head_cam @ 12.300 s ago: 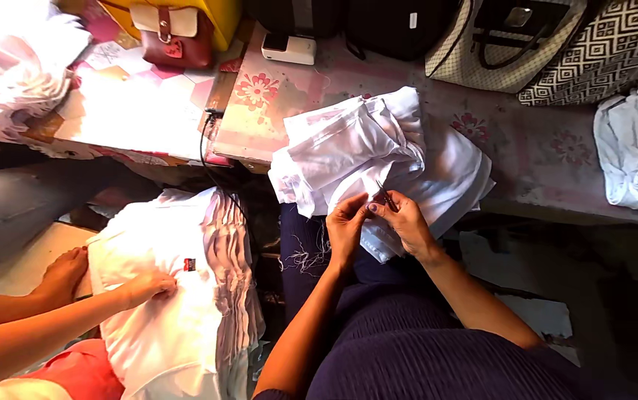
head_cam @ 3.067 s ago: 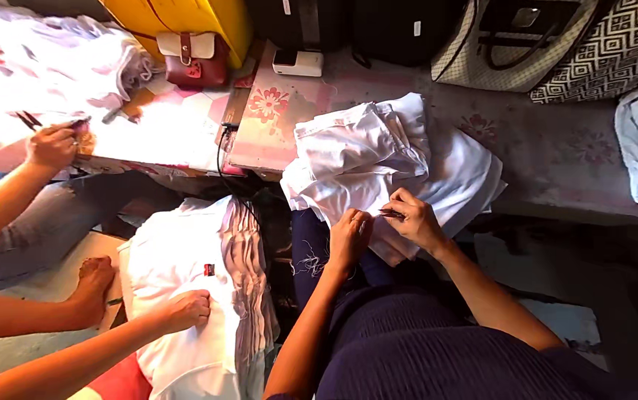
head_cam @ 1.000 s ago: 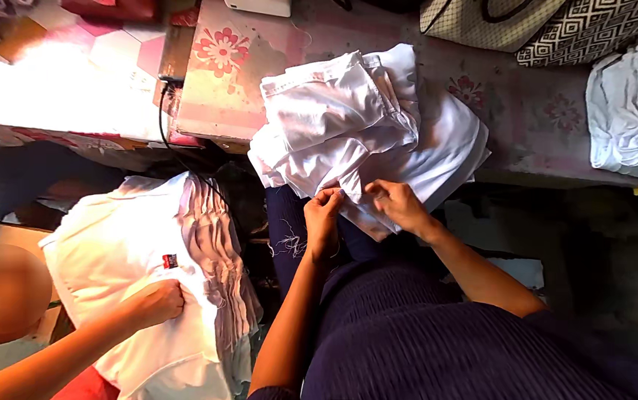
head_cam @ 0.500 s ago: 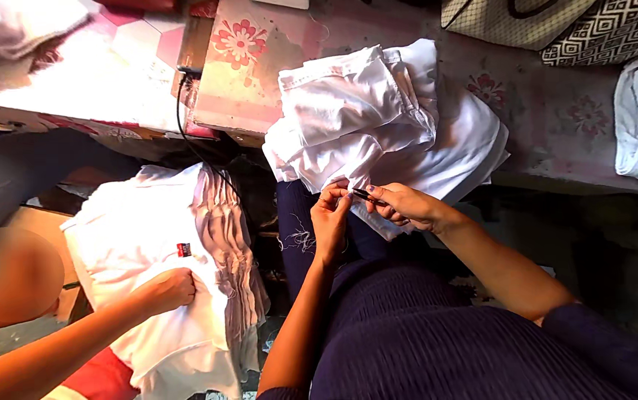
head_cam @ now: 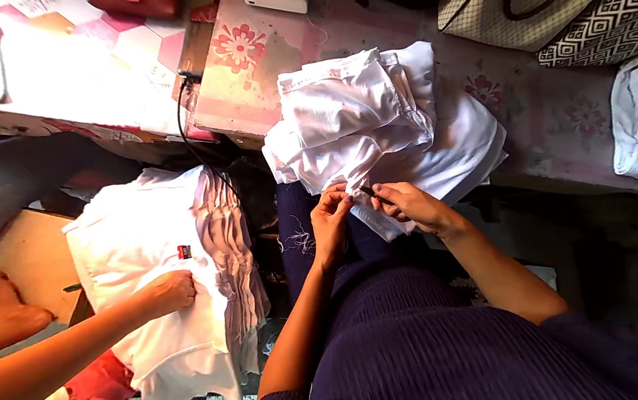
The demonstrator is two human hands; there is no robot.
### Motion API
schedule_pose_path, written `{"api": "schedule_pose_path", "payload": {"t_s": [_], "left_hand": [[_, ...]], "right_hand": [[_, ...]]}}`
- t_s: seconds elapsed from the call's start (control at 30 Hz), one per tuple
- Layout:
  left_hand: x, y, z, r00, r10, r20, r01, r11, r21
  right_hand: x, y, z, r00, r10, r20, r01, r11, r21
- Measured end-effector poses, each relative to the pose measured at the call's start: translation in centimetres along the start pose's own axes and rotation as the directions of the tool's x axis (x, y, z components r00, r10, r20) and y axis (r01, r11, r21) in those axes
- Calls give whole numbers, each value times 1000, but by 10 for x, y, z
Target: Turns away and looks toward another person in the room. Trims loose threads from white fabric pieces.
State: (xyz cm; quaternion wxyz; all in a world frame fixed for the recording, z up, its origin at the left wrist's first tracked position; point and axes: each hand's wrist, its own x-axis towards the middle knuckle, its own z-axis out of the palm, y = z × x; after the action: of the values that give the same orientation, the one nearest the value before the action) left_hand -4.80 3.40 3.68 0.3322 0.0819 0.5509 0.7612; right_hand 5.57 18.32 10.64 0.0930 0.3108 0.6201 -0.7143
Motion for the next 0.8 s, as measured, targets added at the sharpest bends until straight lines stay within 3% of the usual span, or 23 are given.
{"api": "schedule_pose_path", "payload": {"t_s": [0.1, 0.2, 0.3, 0.43, 0.57, 0.7, 0.73, 0.8], "left_hand": [[-2, 6, 3, 998, -51, -37, 47, 994, -102], [-4, 4, 7, 998, -39, -50, 33, 994, -102], [-7, 0, 7, 996, 58, -62, -58, 998, -5], [-7, 2, 6, 986, 167, -10, -162, 970, 182], [1, 0, 6, 987, 160, 28, -160, 934, 320], [7, 2, -1, 996, 64, 68, -81, 953, 291], [8, 3, -3, 997, 36, 67, -52, 967, 249], [7, 3, -8, 998, -24, 65, 15, 991, 131]], "right_hand": [[1, 12, 1, 965, -163, -208, 164, 986, -13], [14, 26, 8, 959, -111, -259, 143, 984, 107], [22, 27, 21, 937, -72, -343, 144, 972, 188], [24, 27, 27, 893, -151, -424, 210, 973, 96], [22, 30, 26, 871, -262, -415, 235, 965, -118], [17, 32, 12, 877, -354, -325, 241, 909, -339], [12, 28, 8, 902, -317, -292, 235, 930, -283], [-2, 10, 5, 972, -159, -174, 165, 986, 19]]}}
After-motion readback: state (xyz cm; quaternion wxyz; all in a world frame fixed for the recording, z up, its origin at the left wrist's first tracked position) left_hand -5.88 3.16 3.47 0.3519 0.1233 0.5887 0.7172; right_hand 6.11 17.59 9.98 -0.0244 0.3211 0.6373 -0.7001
